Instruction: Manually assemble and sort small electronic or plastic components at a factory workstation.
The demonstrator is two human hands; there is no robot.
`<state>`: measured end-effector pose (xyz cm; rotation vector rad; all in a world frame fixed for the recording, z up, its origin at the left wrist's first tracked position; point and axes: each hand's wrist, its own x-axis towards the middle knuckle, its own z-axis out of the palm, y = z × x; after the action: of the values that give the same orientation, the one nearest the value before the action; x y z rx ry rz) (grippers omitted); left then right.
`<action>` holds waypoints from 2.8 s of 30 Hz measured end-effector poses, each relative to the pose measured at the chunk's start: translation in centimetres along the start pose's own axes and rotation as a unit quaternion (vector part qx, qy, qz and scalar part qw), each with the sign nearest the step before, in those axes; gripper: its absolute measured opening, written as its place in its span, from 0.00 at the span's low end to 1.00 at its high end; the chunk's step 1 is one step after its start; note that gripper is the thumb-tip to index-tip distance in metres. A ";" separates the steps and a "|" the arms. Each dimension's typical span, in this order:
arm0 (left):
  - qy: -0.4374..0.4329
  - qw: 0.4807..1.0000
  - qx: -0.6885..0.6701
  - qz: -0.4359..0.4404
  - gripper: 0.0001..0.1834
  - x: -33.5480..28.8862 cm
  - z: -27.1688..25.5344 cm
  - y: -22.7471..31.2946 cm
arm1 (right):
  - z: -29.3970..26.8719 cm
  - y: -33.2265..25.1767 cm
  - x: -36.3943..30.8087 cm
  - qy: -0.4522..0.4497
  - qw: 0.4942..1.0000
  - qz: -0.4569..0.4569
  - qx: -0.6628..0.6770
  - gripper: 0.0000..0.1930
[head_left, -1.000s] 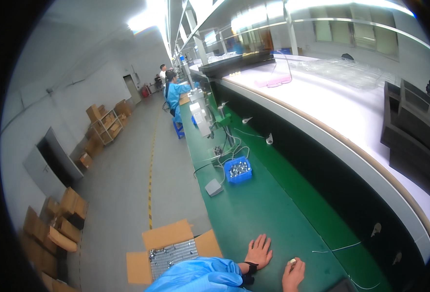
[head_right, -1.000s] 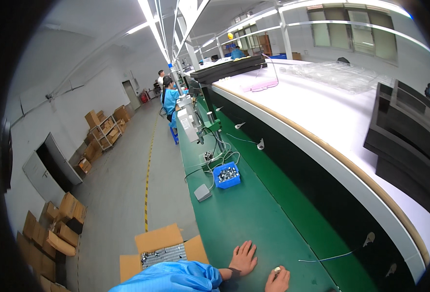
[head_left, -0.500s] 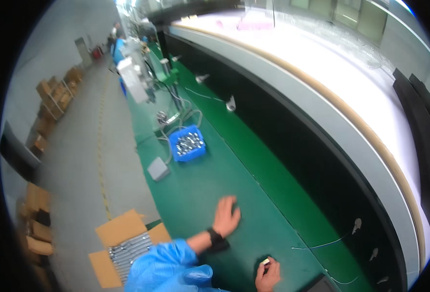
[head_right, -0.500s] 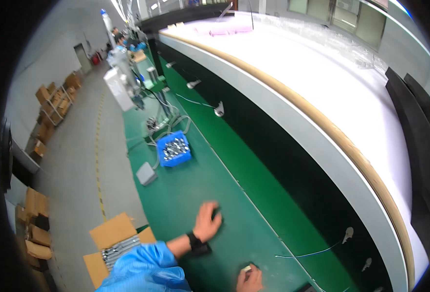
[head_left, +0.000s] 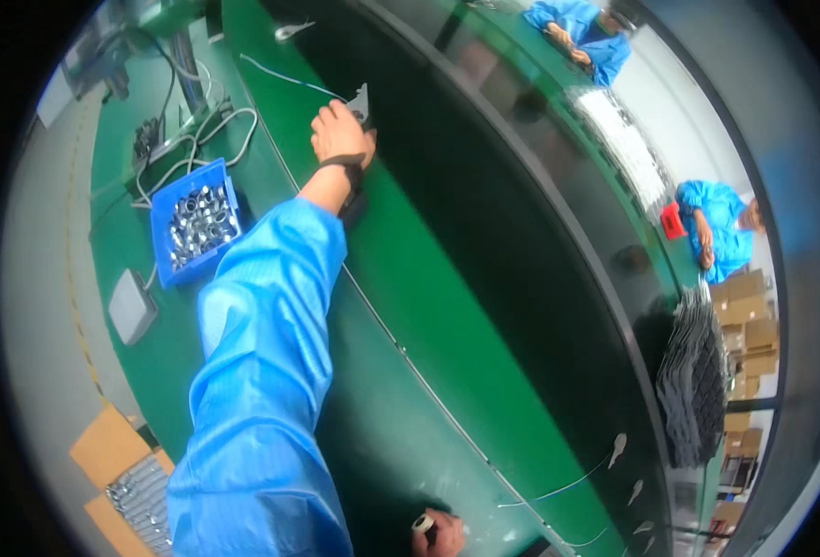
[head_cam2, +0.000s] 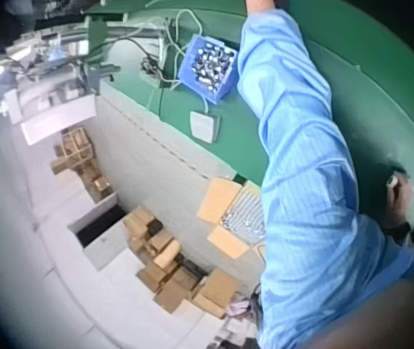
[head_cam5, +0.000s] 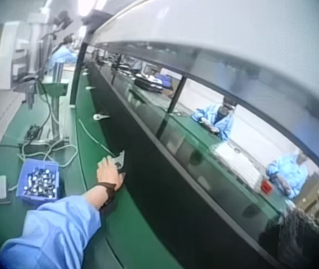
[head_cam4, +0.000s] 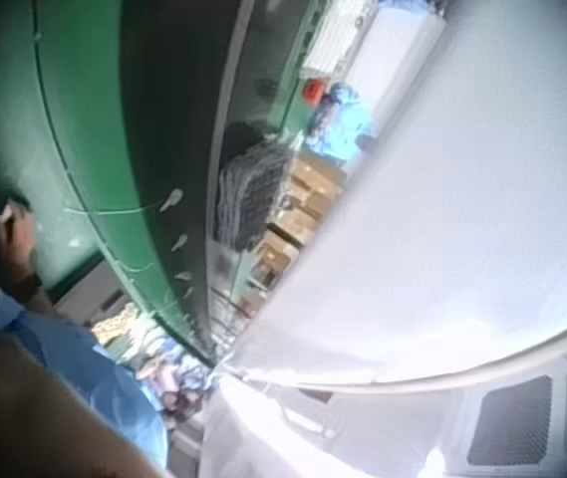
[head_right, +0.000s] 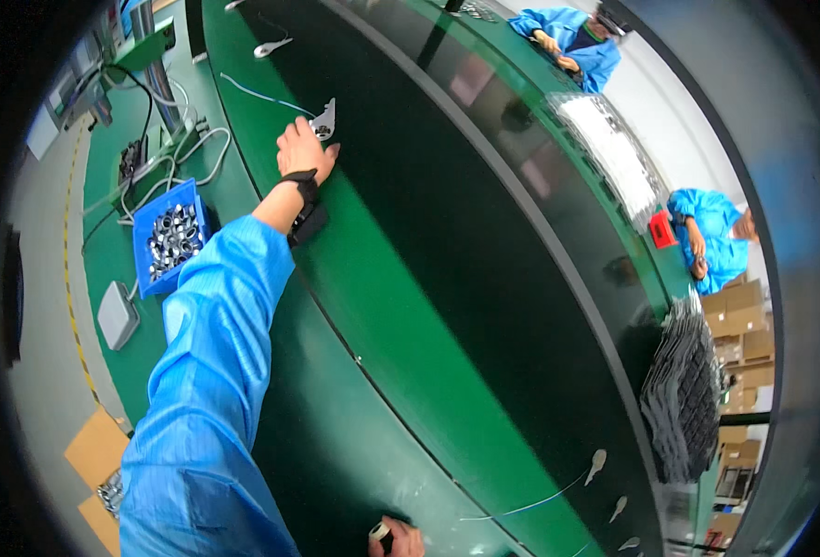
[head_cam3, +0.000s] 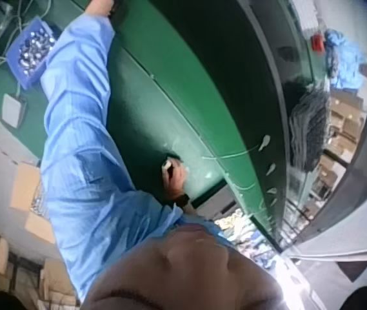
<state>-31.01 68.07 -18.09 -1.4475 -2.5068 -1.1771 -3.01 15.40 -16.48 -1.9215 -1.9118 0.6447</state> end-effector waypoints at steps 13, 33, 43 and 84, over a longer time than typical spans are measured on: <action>-0.049 0.988 0.010 0.145 0.15 0.3 3.3 -0.7 | -0.5 -1.0 0.3 0.019 0.999 0.008 0.042 0.17; -0.738 0.512 -0.415 0.147 0.25 -44.0 -35.7 10.8 | -19.4 0.1 -11.9 0.131 0.784 0.023 0.607 0.21; -0.746 0.443 -0.497 -0.012 0.29 -55.5 -41.3 12.3 | -21.3 4.1 -23.0 0.157 0.764 0.016 0.625 0.18; -0.855 0.293 -0.414 -0.106 0.31 -58.3 -43.5 13.7 | -23.5 6.0 -25.2 0.140 0.856 -0.086 0.490 0.19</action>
<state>-2.03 2.40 0.15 -5.0993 -1.8285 -0.6429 15.29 -8.28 1.56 -1.0850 -1.1607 0.9654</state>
